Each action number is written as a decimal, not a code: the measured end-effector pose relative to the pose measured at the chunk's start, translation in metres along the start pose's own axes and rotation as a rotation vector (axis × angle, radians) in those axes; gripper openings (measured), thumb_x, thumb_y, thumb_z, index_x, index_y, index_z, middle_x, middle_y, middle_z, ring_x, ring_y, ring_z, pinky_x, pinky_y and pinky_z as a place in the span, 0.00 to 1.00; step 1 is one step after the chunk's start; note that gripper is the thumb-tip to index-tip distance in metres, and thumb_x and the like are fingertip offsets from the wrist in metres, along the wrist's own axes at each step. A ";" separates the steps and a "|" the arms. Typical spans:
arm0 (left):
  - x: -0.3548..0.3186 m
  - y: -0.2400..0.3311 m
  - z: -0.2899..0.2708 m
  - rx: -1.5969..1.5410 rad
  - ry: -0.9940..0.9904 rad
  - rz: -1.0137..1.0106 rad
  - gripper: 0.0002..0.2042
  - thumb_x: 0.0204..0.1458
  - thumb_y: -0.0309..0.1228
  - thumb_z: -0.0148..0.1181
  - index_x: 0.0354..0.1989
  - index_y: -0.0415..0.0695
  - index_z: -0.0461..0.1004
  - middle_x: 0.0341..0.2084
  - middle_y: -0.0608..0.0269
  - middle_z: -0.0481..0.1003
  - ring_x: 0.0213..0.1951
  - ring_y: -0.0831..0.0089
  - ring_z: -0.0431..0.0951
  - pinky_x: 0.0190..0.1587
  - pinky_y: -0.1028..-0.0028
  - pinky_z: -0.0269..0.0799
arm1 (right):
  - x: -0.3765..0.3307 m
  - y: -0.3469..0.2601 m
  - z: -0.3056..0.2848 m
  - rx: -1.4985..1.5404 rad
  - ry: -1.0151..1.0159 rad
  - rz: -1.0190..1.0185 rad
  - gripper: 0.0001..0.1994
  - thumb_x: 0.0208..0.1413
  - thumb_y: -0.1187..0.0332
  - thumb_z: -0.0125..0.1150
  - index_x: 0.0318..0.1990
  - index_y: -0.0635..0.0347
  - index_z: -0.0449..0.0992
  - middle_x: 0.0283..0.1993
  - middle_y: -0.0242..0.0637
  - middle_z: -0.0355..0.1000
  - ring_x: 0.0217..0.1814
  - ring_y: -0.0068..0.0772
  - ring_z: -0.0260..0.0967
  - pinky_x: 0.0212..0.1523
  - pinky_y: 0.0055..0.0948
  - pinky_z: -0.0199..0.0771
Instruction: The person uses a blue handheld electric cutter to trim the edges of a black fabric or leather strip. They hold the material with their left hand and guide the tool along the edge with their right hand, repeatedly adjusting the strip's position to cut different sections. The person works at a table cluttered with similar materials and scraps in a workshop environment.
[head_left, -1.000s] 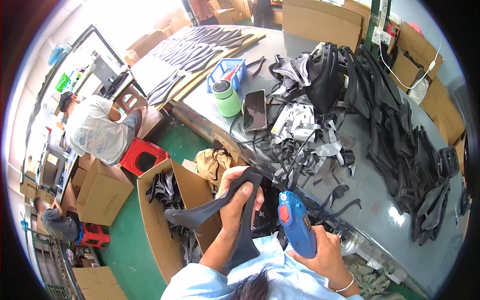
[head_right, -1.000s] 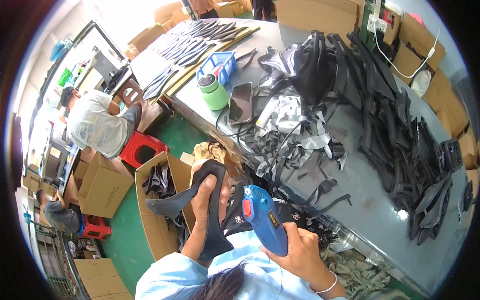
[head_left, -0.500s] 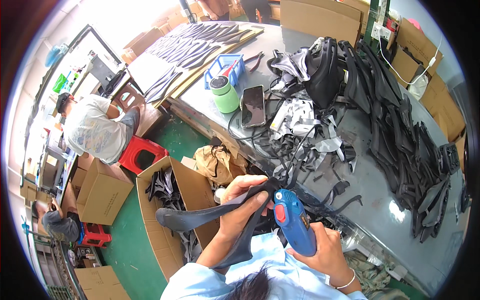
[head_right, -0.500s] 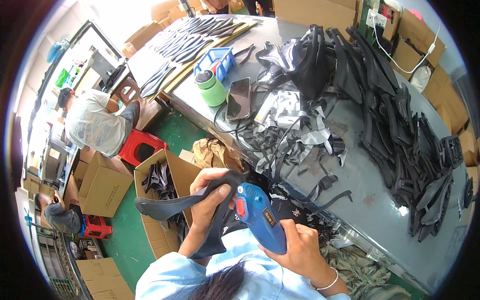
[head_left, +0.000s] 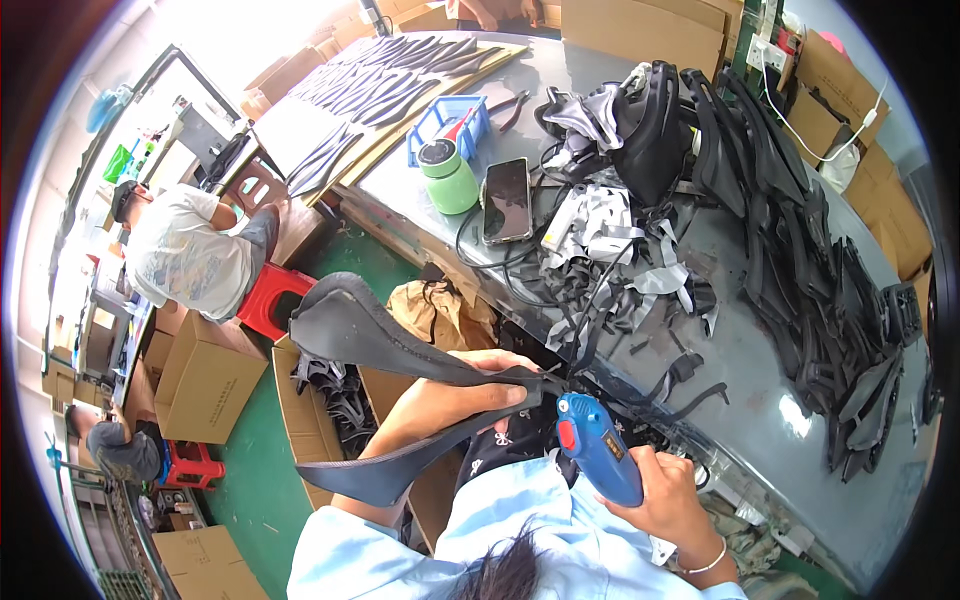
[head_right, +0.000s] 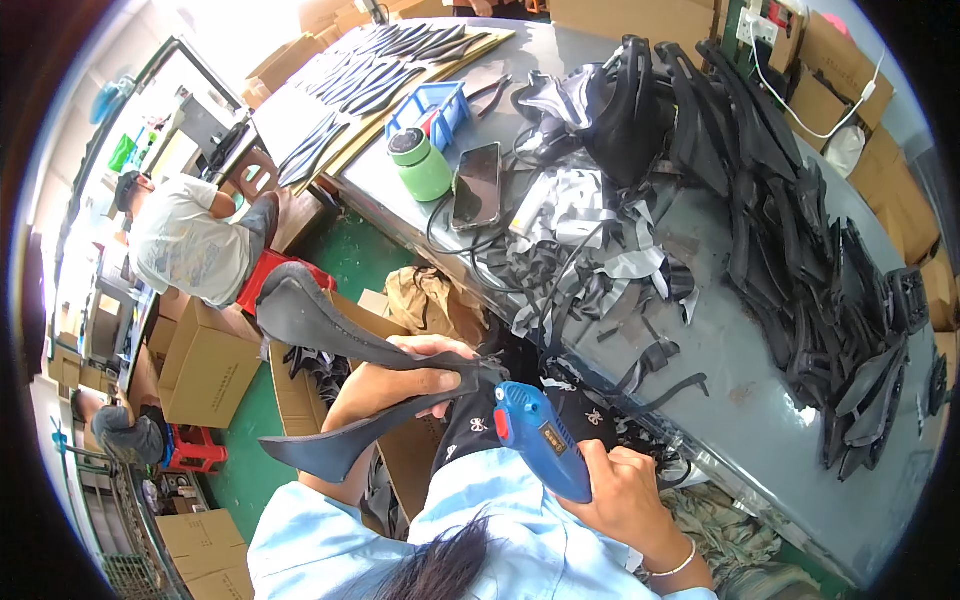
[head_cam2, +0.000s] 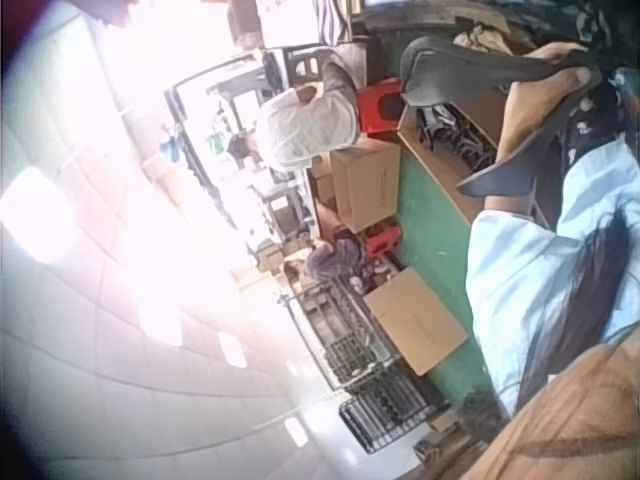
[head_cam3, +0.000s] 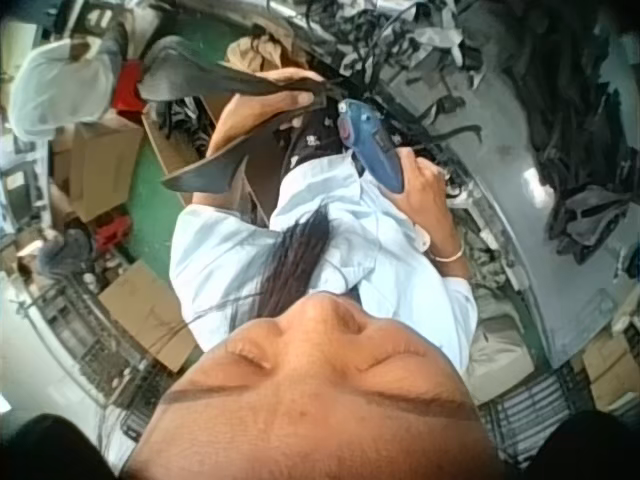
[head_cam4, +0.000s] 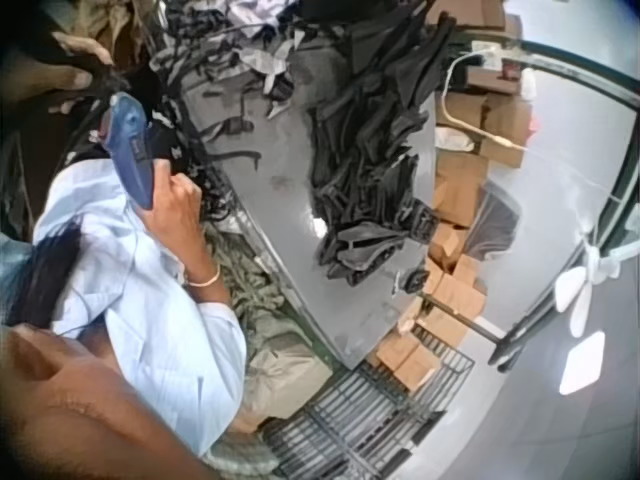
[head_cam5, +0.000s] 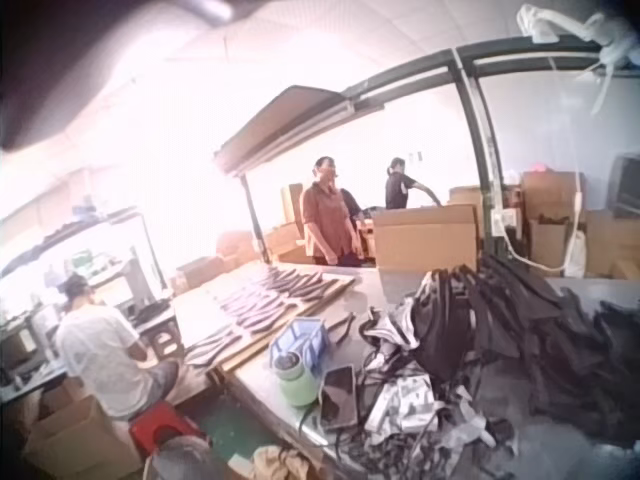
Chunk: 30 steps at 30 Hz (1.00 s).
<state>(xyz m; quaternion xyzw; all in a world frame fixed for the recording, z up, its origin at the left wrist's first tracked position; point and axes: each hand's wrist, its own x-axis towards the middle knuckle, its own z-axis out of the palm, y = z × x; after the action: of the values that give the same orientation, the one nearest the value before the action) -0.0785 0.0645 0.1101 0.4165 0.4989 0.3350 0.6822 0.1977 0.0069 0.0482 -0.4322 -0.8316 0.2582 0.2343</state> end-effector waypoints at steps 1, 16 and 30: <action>-0.001 0.000 -0.001 0.025 -0.011 -0.009 0.14 0.45 0.24 0.60 0.42 0.35 0.74 0.25 0.63 0.75 0.22 0.79 0.72 0.25 0.81 0.67 | 0.002 -0.001 0.000 0.006 -0.005 -0.018 0.25 0.36 0.58 0.74 0.34 0.64 0.67 0.20 0.39 0.68 0.20 0.40 0.70 0.23 0.33 0.69; 0.021 -0.003 0.001 0.666 -0.196 0.083 0.16 0.45 0.23 0.59 0.46 0.38 0.74 0.38 0.61 0.76 0.34 0.74 0.76 0.39 0.76 0.71 | 0.006 -0.013 0.004 -0.014 -0.014 -0.072 0.21 0.35 0.66 0.70 0.36 0.65 0.67 0.17 0.36 0.68 0.19 0.38 0.70 0.24 0.32 0.68; -0.004 0.022 -0.016 0.339 -0.070 0.517 0.23 0.42 0.25 0.62 0.50 0.38 0.69 0.41 0.59 0.73 0.41 0.72 0.75 0.46 0.72 0.70 | 0.009 -0.018 0.015 0.074 -0.002 0.018 0.26 0.34 0.58 0.74 0.34 0.66 0.66 0.21 0.44 0.70 0.21 0.45 0.71 0.24 0.35 0.71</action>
<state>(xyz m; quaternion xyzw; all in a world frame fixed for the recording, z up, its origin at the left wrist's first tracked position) -0.0954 0.0743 0.1290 0.6488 0.4014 0.3946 0.5121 0.1734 0.0022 0.0496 -0.4306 -0.8177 0.2913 0.2471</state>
